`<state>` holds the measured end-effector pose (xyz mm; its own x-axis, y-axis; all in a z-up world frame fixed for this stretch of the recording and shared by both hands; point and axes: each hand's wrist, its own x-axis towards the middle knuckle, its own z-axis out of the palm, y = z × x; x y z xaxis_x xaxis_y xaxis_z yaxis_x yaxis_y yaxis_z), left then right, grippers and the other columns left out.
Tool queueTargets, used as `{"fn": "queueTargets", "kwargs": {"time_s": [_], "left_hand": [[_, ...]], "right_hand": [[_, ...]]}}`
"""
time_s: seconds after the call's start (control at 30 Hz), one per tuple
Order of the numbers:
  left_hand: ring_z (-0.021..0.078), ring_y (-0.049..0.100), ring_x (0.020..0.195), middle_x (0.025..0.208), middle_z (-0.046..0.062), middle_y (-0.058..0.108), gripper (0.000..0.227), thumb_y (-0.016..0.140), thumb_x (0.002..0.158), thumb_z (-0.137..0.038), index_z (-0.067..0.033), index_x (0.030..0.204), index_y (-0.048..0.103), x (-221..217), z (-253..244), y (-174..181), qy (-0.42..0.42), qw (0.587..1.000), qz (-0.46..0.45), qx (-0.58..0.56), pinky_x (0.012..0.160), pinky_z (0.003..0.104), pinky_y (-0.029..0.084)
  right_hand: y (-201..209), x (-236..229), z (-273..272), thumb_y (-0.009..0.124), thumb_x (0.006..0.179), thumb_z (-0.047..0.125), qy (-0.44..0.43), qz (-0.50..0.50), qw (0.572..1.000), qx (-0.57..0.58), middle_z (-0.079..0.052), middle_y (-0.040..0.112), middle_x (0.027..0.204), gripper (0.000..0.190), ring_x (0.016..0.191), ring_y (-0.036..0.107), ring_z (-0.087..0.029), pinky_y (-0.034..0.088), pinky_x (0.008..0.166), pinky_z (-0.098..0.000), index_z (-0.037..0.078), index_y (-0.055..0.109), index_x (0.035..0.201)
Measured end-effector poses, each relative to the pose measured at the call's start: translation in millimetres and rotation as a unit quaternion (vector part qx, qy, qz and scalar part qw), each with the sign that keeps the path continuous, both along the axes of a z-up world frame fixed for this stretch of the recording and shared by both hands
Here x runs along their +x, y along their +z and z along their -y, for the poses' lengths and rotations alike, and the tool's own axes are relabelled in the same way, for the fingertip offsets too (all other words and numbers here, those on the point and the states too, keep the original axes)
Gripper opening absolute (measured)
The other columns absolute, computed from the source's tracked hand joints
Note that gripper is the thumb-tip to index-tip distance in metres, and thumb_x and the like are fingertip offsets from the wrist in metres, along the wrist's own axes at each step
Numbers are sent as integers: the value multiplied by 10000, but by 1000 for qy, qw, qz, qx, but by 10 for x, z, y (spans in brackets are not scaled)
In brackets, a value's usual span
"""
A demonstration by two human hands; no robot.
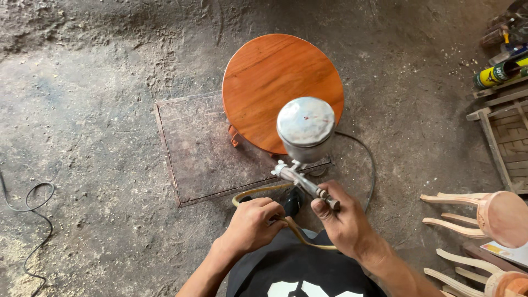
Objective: The person sprays a clear coating onto a small wooden stool using a pneumatic spray gun, applying it to the top surface, the legs, and the underside. They then adjust a nearby compressor machine and return to finish spraying the stool.
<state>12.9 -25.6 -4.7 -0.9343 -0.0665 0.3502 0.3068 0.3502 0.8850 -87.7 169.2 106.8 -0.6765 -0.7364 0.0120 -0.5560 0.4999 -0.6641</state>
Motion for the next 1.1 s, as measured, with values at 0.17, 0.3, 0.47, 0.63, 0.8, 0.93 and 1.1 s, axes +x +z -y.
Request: {"fn": "queueTargets", "kwargs": {"time_s": [0.17, 0.3, 0.47, 0.63, 0.8, 0.93, 1.1], "left_hand": [[283, 684, 731, 786, 79, 680, 195, 834, 749, -168, -78, 867, 707, -13, 13, -5, 1, 1000, 4, -5, 651, 398, 541], [291, 670, 724, 776, 82, 668, 207, 848, 757, -187, -76, 862, 710, -38, -7, 9, 0, 1000, 11, -10, 642, 406, 527], [283, 661, 723, 763, 75, 654, 211, 847, 778, -204, -71, 857, 703, -69, -27, 66, -3, 1000, 11, -7, 644, 400, 521], [286, 665, 734, 777, 78, 654, 202, 843, 787, -202, -74, 873, 712, -95, -40, 109, 1, 1000, 0, 3, 644, 403, 524], [292, 667, 746, 786, 79, 657, 198, 843, 787, -188, -75, 883, 711, -77, -61, 82, 16, 1000, -22, 8, 649, 405, 528], [288, 672, 755, 799, 76, 661, 191, 839, 786, -177, -79, 887, 709, -44, -76, 51, 25, 999, -33, 18, 655, 401, 533], [287, 668, 739, 785, 76, 656, 203, 846, 783, -184, -76, 885, 707, -10, -76, 23, 18, 1000, -11, 21, 637, 402, 530]], "right_hand": [[14, -181, 15, 353, 986, 609, -77, 29, 995, 57, 37, 435, 562, 522, 418, 404, -88, 356, 312, -300, 120, 523, 921], [82, -429, -74, 358, 1015, 613, -102, -1, 994, 38, 19, 441, 564, 542, 431, 393, -102, 339, 335, -300, 124, 516, 846], [238, -675, -170, 330, 1028, 598, -153, -43, 986, 46, 12, 510, 610, 542, 468, 456, -106, 394, 364, -287, 122, 529, 861], [351, -979, -176, 340, 1049, 591, -212, -75, 973, 53, -4, 554, 655, 555, 514, 497, -120, 422, 405, -302, 95, 529, 887], [394, -1277, -135, 341, 1096, 540, -255, -161, 951, 64, -21, 539, 677, 506, 516, 499, -140, 417, 418, -322, 98, 530, 940], [358, -1302, -97, 375, 1109, 539, -240, -196, 948, 72, 1, 556, 687, 508, 536, 512, -128, 422, 439, -315, 88, 536, 939], [321, -870, -233, 355, 1090, 532, -200, -99, 971, 83, -2, 492, 608, 528, 475, 458, -123, 376, 394, -320, 88, 537, 870]]}}
